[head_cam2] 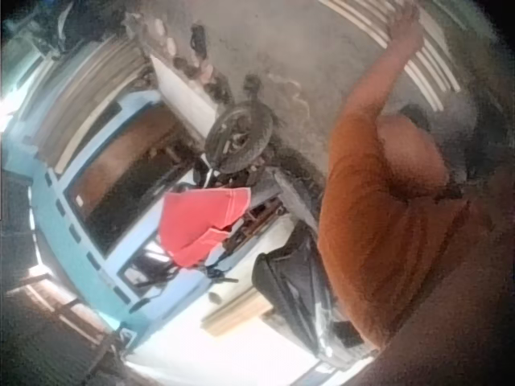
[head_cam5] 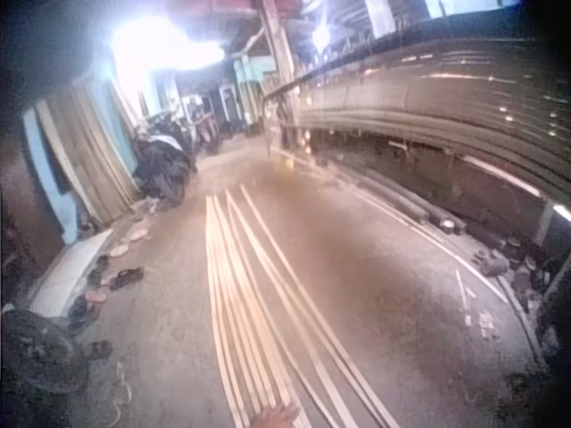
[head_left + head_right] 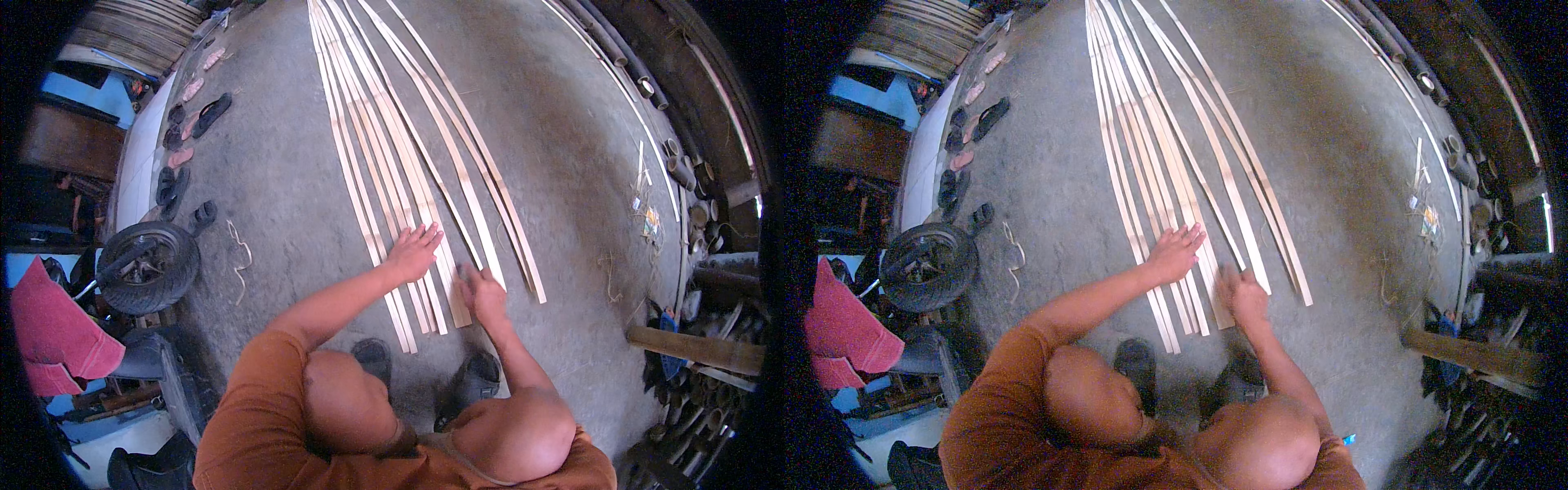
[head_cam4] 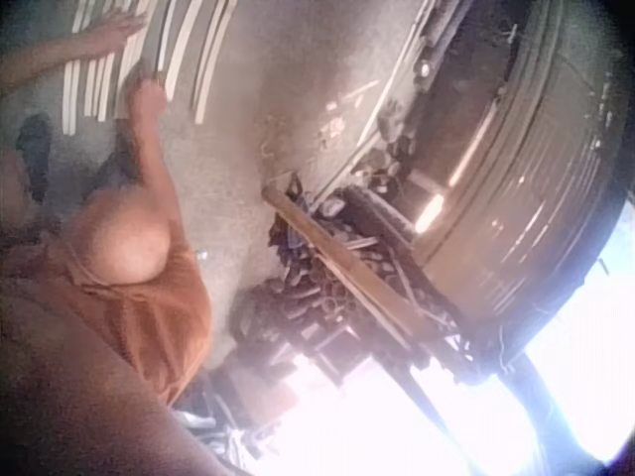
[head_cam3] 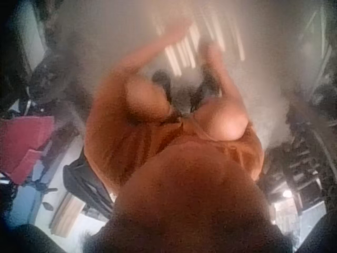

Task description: The person arranges several long, thin wooden strips on the floor, aligning them side by side. They then gather the strips and place them onto a nearby wooden rack.

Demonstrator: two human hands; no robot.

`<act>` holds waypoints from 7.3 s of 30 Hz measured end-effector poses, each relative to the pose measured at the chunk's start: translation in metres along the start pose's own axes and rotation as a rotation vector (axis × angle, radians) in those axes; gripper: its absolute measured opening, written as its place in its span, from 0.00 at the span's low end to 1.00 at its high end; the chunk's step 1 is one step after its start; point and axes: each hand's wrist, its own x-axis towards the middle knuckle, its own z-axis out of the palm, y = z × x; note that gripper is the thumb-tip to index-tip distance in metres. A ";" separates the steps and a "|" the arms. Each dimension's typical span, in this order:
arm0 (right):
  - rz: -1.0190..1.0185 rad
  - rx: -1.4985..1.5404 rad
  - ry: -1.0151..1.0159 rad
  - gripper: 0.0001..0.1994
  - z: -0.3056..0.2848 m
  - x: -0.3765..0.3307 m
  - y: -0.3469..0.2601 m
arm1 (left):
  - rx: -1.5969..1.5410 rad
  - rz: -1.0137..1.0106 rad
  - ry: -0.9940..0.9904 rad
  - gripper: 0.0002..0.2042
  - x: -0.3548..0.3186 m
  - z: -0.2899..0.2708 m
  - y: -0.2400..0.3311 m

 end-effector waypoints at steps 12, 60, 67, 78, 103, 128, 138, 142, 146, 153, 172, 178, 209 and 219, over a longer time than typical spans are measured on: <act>0.181 0.218 0.056 0.13 -0.021 0.025 -0.004 | -0.053 -0.009 0.004 0.31 -0.001 -0.008 0.004; 0.058 0.527 -0.181 0.23 0.081 -0.055 -0.105 | -0.191 -0.264 0.161 0.36 -0.098 0.042 -0.084; 0.034 0.463 -0.207 0.25 0.069 -0.051 -0.121 | -0.354 -0.295 0.299 0.38 -0.105 0.054 -0.096; 0.010 0.519 -0.284 0.23 0.052 -0.065 -0.138 | -0.227 -0.339 0.225 0.31 -0.096 0.048 -0.094; -0.044 0.458 -0.571 0.32 0.077 -0.056 -0.126 | -1.140 -0.643 0.570 0.27 -0.060 0.100 -0.136; -0.053 0.439 -0.245 0.22 0.076 -0.082 -0.117 | -1.870 -0.968 0.794 0.18 -0.062 0.061 -0.095; -0.072 0.380 -0.381 0.28 0.076 -0.060 -0.115 | -1.844 -0.806 0.495 0.25 -0.078 0.053 -0.093; -0.064 0.387 -0.388 0.29 0.084 -0.066 -0.105 | -1.785 -0.842 0.432 0.27 -0.086 0.040 -0.083; -0.106 0.337 -0.386 0.29 0.088 -0.068 -0.105 | -1.799 -0.780 0.426 0.28 -0.086 0.043 -0.087; -0.239 0.060 -0.384 0.25 0.073 -0.054 -0.109 | -0.924 -0.756 0.317 0.29 -0.083 0.056 -0.100; -0.042 0.270 -0.348 0.30 0.086 -0.046 -0.103 | -0.338 -0.397 0.138 0.37 -0.110 0.047 -0.083; -0.148 0.449 -0.294 0.27 0.078 -0.053 -0.114 | -0.265 -0.335 0.096 0.36 -0.112 0.041 -0.085; -0.204 0.413 -0.462 0.17 0.074 -0.049 -0.135 | -1.490 -0.733 0.430 0.30 -0.094 0.063 -0.126; -0.057 0.133 0.153 0.18 0.004 0.033 -0.023 | -0.565 -0.751 0.320 0.32 -0.090 0.056 -0.141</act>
